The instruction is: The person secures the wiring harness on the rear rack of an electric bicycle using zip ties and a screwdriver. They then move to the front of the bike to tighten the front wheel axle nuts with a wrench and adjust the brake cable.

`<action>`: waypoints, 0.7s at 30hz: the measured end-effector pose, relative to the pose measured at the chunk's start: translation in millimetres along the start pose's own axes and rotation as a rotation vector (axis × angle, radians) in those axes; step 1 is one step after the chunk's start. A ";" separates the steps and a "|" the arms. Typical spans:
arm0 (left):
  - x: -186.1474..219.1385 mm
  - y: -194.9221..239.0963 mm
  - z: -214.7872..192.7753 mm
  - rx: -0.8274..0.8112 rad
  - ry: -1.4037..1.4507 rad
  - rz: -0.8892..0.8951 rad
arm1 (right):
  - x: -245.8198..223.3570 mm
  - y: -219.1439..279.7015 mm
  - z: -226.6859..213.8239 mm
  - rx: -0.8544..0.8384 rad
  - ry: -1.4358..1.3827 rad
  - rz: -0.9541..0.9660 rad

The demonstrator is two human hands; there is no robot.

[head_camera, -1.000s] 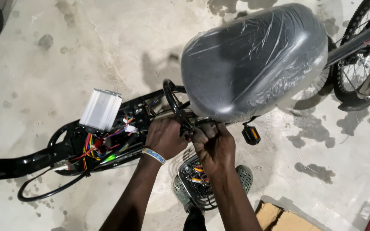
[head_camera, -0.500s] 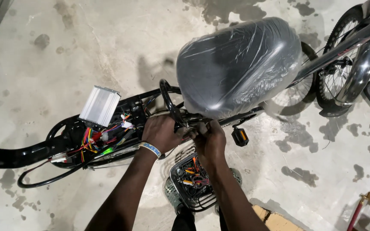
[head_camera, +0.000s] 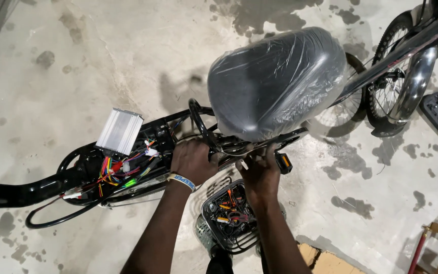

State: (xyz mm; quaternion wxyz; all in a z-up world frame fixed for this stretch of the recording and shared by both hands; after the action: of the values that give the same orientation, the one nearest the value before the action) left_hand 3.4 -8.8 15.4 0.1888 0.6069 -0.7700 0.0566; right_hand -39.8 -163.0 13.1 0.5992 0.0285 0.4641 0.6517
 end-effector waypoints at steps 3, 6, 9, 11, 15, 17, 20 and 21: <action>11.7 17.2 8.6 0.202 -0.081 -0.069 | 4.4 -12.2 -41.1 0.057 0.062 0.020; 24.5 43.3 14.8 0.379 0.102 -0.108 | 17.3 -9.1 -67.0 0.133 0.164 0.083; 42.8 67.2 5.5 0.588 0.439 -0.109 | 43.0 -14.9 -98.8 0.175 0.284 0.188; 48.3 80.0 18.0 0.592 0.530 -0.107 | 69.0 -41.6 -153.8 0.205 0.354 0.210; 31.7 102.6 97.0 0.311 0.745 -0.179 | 84.1 -40.5 -178.4 0.327 0.502 0.260; 21.2 108.0 136.8 0.265 0.830 -0.277 | 100.5 -53.8 -209.3 0.381 0.575 0.256; 0.9 110.2 195.4 0.193 0.882 -0.452 | 135.7 -92.5 -256.7 0.422 0.755 0.215; -4.8 115.1 215.6 0.157 0.851 -0.531 | 149.7 -103.3 -276.1 0.416 0.862 0.184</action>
State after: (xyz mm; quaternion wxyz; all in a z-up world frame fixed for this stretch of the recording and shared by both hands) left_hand -153.6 -43.0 -168.8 0.4473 0.7172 -0.4376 0.3066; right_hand -167.7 -215.2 -287.3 0.2737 -0.0839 0.7861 0.5477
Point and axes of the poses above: each hand's wrist, its own y-axis away from the middle knuckle, its own z-axis out of the palm, x = y × z, the point moved 2 cm from there along -y, towards the middle knuckle, and after that the axes turned 1 degree about -z, right-handed, at the moved point
